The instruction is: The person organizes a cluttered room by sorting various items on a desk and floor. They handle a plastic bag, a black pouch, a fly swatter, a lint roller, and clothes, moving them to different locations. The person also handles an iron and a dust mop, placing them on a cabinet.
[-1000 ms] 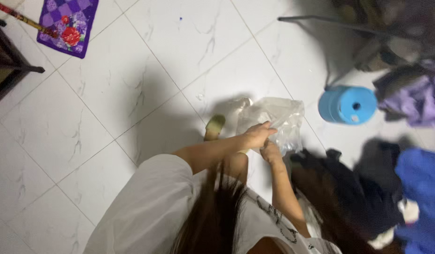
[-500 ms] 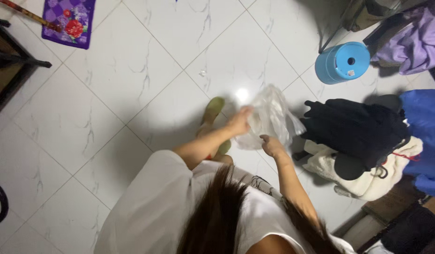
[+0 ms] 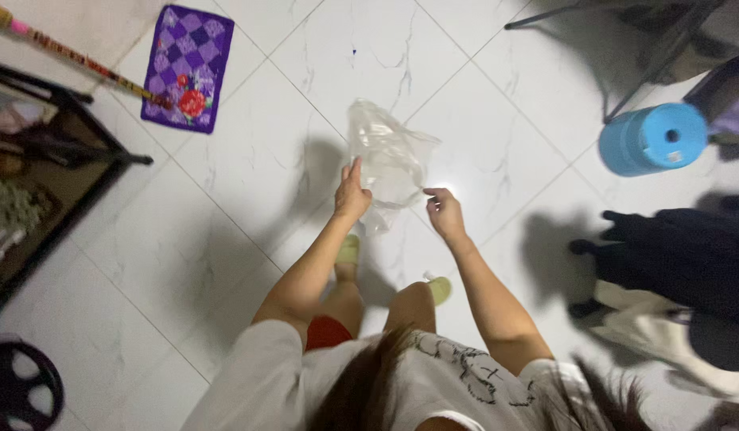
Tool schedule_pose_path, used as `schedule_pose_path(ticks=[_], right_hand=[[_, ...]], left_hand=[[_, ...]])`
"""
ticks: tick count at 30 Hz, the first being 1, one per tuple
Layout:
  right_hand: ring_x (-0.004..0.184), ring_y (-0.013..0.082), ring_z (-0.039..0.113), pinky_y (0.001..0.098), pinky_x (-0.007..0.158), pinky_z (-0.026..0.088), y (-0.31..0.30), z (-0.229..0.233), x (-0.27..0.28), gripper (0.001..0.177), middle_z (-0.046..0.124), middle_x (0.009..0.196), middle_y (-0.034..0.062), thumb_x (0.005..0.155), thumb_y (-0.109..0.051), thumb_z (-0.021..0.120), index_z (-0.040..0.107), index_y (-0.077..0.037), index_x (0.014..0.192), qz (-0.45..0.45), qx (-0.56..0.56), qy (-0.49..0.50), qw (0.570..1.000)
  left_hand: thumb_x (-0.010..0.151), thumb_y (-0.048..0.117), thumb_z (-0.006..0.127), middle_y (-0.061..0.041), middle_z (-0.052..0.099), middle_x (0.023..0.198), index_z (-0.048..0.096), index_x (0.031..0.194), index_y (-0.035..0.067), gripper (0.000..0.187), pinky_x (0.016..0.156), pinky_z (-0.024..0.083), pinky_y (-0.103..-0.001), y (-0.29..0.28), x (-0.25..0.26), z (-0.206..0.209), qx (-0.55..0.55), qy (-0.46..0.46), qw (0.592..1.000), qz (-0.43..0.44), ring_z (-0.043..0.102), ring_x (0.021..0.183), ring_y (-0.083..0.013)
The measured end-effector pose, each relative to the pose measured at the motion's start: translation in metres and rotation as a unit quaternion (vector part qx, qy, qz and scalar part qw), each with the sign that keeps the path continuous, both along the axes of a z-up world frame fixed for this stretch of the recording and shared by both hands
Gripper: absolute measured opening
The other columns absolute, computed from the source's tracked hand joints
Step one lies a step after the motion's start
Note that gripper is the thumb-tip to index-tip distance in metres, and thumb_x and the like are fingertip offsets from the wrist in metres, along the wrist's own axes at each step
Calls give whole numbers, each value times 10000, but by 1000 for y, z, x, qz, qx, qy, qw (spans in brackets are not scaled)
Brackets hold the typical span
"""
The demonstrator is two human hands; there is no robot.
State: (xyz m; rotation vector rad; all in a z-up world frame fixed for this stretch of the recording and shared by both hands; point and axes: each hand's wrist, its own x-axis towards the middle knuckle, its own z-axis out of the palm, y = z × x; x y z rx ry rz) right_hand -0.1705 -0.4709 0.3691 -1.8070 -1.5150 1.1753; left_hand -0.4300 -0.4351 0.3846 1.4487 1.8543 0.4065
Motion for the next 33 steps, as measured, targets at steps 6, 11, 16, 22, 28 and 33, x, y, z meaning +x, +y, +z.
schedule_pose_path(ticks=[6, 11, 16, 22, 28, 33], right_hand=[[1283, 346, 562, 417, 1074, 461, 53, -160, -33, 420, 558, 1442, 148, 811, -75, 624, 735, -143, 1210, 66, -100, -169, 978], [1381, 328, 490, 397, 1141, 420, 92, -298, -41, 467, 403, 1585, 134, 815, -116, 638, 718, -222, 1262, 207, -129, -226, 943], [1431, 319, 432, 403, 1144, 425, 147, -426, -52, 604, 271, 1664, 96, 822, -35, 586, 674, -316, 1348, 208, -175, -279, 921], [1489, 373, 288, 531, 1142, 395, 187, -533, -66, 449, 202, 1661, 78, 988, -267, 550, 544, -296, 1436, 228, -191, -362, 883], [1393, 387, 404, 532, 1035, 460, 156, -550, -62, 587, 325, 1586, 165, 942, -212, 583, 466, -60, 1497, 299, -46, -417, 857], [1124, 303, 663, 408, 984, 540, 113, -497, -31, 332, 689, 1267, 122, 981, -203, 593, 667, -125, 1295, 4, -98, -226, 969]], left_hand=[[776, -6, 599, -227, 362, 1556, 269, 1608, 157, 910, 1000, 511, -441, 44, -89, -68, 80, 14, 997, 10, 580, 1250, -395], [756, -34, 619, -207, 411, 1572, 306, 1595, 94, 904, 1028, 520, -437, 73, -116, -146, 267, 127, 955, -12, 526, 1366, -469], [808, 18, 490, -290, 322, 1558, 200, 1642, 81, 885, 1000, 553, -456, 90, -122, -213, 116, 4, 991, 63, 524, 1325, -435], [846, 84, 505, -250, 357, 1537, 220, 1601, 99, 807, 990, 535, -474, 111, -98, -281, 96, -25, 994, 49, 517, 1319, -425], [848, 87, 539, -255, 317, 1548, 172, 1607, 62, 843, 1003, 506, -444, 124, -72, -308, 90, -19, 994, 54, 489, 1337, -419], [857, 50, 519, -220, 339, 1568, 221, 1613, 120, 816, 958, 555, -440, 127, -42, -264, 89, -67, 993, 24, 533, 1309, -381]])
